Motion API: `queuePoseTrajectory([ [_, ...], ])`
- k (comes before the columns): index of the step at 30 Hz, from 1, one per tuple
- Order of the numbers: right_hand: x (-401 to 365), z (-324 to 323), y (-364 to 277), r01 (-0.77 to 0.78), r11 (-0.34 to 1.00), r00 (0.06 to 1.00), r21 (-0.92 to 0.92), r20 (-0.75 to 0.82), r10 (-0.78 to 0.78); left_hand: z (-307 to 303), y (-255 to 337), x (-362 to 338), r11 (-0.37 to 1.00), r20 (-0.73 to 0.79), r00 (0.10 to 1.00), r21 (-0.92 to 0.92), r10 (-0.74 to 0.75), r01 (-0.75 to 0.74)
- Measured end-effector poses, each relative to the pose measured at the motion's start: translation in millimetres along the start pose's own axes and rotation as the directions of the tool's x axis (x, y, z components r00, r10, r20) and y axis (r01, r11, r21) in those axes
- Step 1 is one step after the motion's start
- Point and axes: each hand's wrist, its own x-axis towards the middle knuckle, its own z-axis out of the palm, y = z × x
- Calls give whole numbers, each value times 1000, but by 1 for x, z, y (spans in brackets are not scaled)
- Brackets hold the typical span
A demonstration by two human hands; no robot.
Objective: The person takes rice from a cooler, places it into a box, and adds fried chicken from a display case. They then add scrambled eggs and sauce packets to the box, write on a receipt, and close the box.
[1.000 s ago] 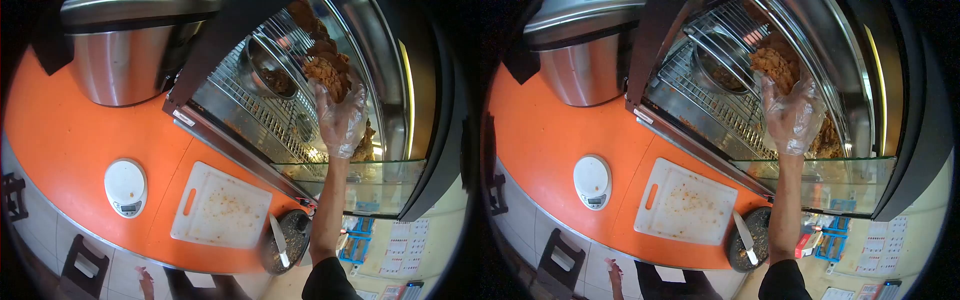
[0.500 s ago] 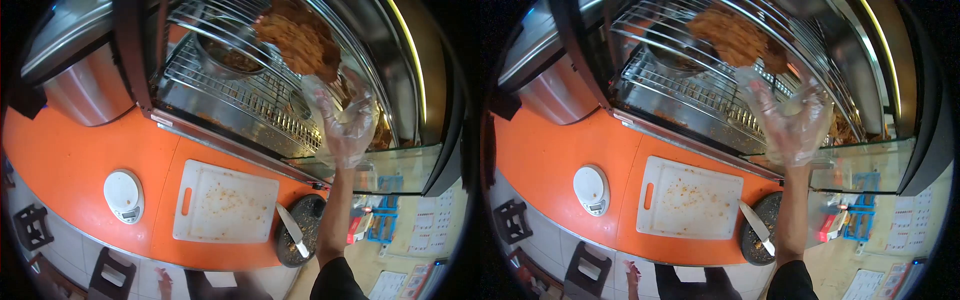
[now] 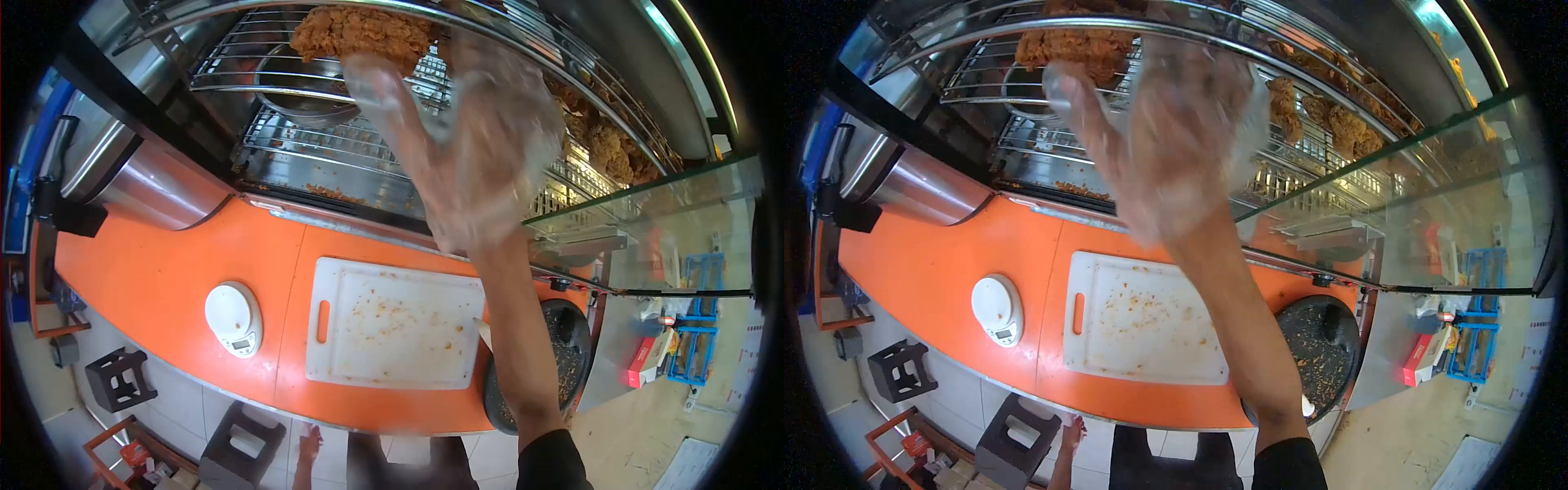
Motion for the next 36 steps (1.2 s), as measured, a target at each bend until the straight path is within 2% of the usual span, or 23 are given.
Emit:
queuePoseTrajectory([
  [2,11,18,-5,21,997,999,-77,-35,-23,12,21,-10,999,1,999,36,37,-37],
  [5,21,29,-12,36,984,996,-177,-69,-49,17,11,-9,998,3,998,-15,57,-57],
  [10,25,32,-24,65,952,991,-300,-96,-98,22,2,-12,997,74,994,21,75,-76],
  [14,25,32,-38,99,903,986,-418,-83,-147,19,-9,-9,993,26,993,5,117,-118],
  [16,24,33,-43,81,933,987,-351,-102,-124,16,-3,-12,996,15,996,10,91,-91],
  [18,24,36,-42,45,998,987,37,-154,-39,10,-4,-12,996,1,996,-3,86,-86],
  [20,24,36,-36,20,908,985,419,-165,55,5,-19,-7,995,-37,995,-29,95,-96],
  [21,22,30,-32,21,927,991,376,-131,30,1,-26,-2,994,-53,994,-41,100,-102],
  [22,16,20,-31,26,943,995,331,-97,7,-5,-24,0,1000,0,1000,-1,-25,25],
  [23,15,15,-31,31,958,998,285,-63,-14,-9,-26,0,1000,-6,1000,6,-11,11],
  [24,18,15,-33,79,908,993,412,-108,-38,-11,-29,0,1000,-13,1000,14,1,-1],
  [27,15,12,-27,146,921,986,361,-128,-106,-17,-39,1,998,-25,998,2,61,-61],
  [29,22,21,-28,147,888,975,436,-217,-54,-21,-33,-4,994,-19,994,19,104,-103],
  [31,31,18,-31,-147,907,988,395,25,149,-19,-27,-4,998,-56,997,41,56,-53],
  [32,46,0,-35,-404,886,898,227,283,337,-22,-28,-2,998,-59,998,61,28,-24],
  [33,49,-5,-32,-451,885,847,112,366,385,-22,-30,-1,997,-58,998,81,-4,8],
  [34,51,-9,-29,-475,880,786,-10,445,429,-18,-31,-2,998,-78,996,43,40,-36],
  [35,48,-8,-21,-353,935,851,-11,411,326,-14,-32,-4,997,-100,992,4,80,-80],
  [36,46,-5,-13,-222,975,902,-12,376,210,-12,-31,-4,1000,-107,994,4,19,-18],
])
